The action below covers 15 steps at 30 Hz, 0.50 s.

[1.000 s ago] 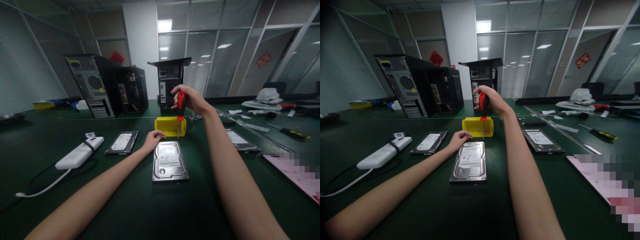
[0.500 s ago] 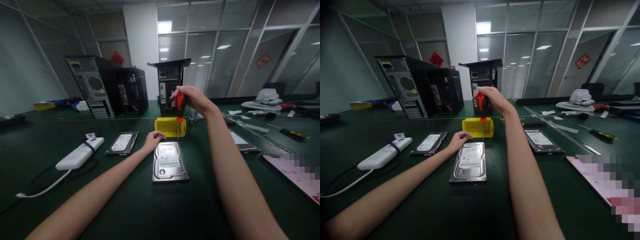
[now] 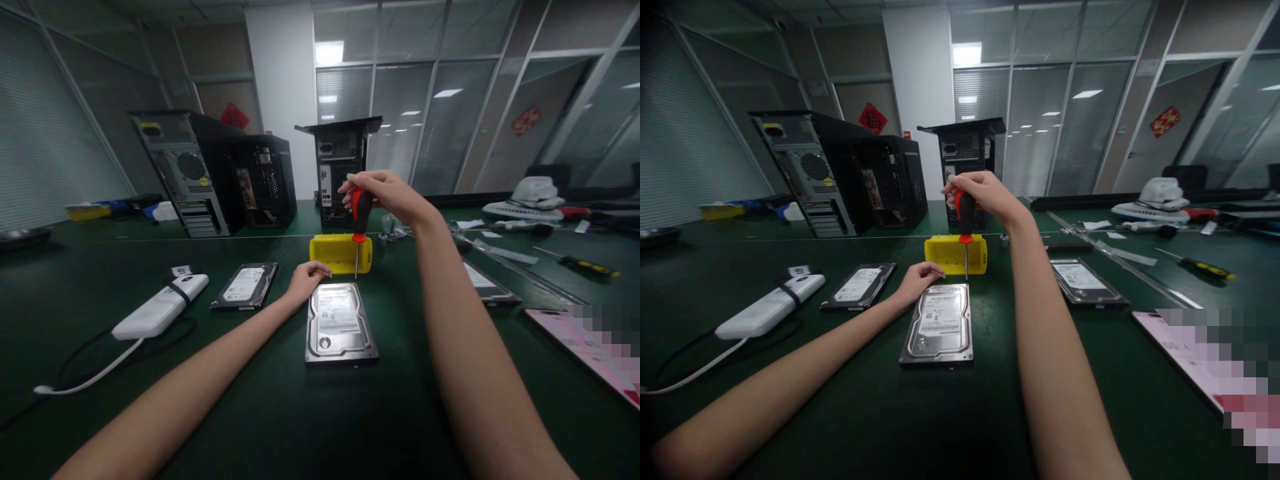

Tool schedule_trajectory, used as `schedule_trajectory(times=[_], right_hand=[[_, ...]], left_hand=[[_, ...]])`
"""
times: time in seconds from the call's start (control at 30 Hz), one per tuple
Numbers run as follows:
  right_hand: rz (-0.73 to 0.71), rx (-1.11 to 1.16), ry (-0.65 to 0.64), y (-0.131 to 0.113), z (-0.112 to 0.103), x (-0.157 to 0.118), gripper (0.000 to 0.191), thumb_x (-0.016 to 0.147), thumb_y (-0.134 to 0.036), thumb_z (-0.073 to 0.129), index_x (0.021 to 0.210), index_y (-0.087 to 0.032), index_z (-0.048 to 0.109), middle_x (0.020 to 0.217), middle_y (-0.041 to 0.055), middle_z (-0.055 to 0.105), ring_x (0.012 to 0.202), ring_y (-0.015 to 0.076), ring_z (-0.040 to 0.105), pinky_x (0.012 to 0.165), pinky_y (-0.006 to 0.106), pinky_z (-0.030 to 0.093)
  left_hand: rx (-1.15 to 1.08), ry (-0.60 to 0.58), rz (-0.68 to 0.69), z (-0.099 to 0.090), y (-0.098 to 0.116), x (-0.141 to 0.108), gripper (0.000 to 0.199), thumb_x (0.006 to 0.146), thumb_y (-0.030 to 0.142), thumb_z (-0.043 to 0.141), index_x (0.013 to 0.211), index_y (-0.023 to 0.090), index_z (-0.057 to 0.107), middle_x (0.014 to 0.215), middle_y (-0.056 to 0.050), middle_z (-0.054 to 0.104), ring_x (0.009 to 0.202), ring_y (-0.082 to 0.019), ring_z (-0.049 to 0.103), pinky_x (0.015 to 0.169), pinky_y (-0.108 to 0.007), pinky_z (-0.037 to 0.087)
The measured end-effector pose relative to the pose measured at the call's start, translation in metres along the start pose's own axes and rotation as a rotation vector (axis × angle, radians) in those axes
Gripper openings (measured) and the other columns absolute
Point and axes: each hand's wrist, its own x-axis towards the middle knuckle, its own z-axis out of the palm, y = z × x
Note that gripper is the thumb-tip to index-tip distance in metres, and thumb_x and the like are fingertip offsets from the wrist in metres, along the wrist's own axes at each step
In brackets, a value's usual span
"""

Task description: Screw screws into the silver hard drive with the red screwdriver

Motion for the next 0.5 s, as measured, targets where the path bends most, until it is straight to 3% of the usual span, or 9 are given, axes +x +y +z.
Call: schedule_trajectory(times=[0.13, 0.33, 0.5], right_hand=[[0.016, -0.03, 0.02, 0.0017, 0.0011, 0.002, 0.036, 0.091, -0.044, 0.051, 0.076, -0.014, 0.064, 0.071, 0.0036, 0.061, 0.058, 0.0081, 0.054, 0.053, 0.02, 0.042], [0.09, -0.024, -0.013, 0.0031, 0.0023, 0.0029, 0.053, 0.093, -0.054, 0.04, 0.068, -0.014, 0.063, 0.071, 0.0069, 0.062, 0.06, 0.012, 0.055, 0.053, 0.023, 0.045], [0.008, -0.079, 0.064, 0.0051, 0.0033, 0.0055, 0.045, 0.097, -0.04, 0.038, 0.069, -0.013, 0.061, 0.068, 0.0041, 0.06, 0.057, 0.0077, 0.052, 0.053, 0.019, 0.042]], left_hand=[[-0.002, -0.004, 0.004, -0.0005, 0.0009, -0.0011, 0.016, 0.073, 0.001, 0.057, 0.072, 0.013, 0.068, 0.072, -0.005, 0.073, 0.075, -0.017, 0.069, 0.078, -0.03, 0.053], [-0.005, -0.003, 0.005, 0.0, -0.0008, -0.0003, 0.017, 0.073, 0.001, 0.056, 0.072, 0.014, 0.068, 0.072, -0.005, 0.073, 0.074, -0.017, 0.069, 0.078, -0.03, 0.053], [-0.004, 0.003, 0.002, 0.0004, -0.0009, 0.0, 0.017, 0.073, 0.001, 0.057, 0.071, 0.013, 0.068, 0.072, -0.005, 0.073, 0.074, -0.017, 0.069, 0.079, -0.03, 0.053]])
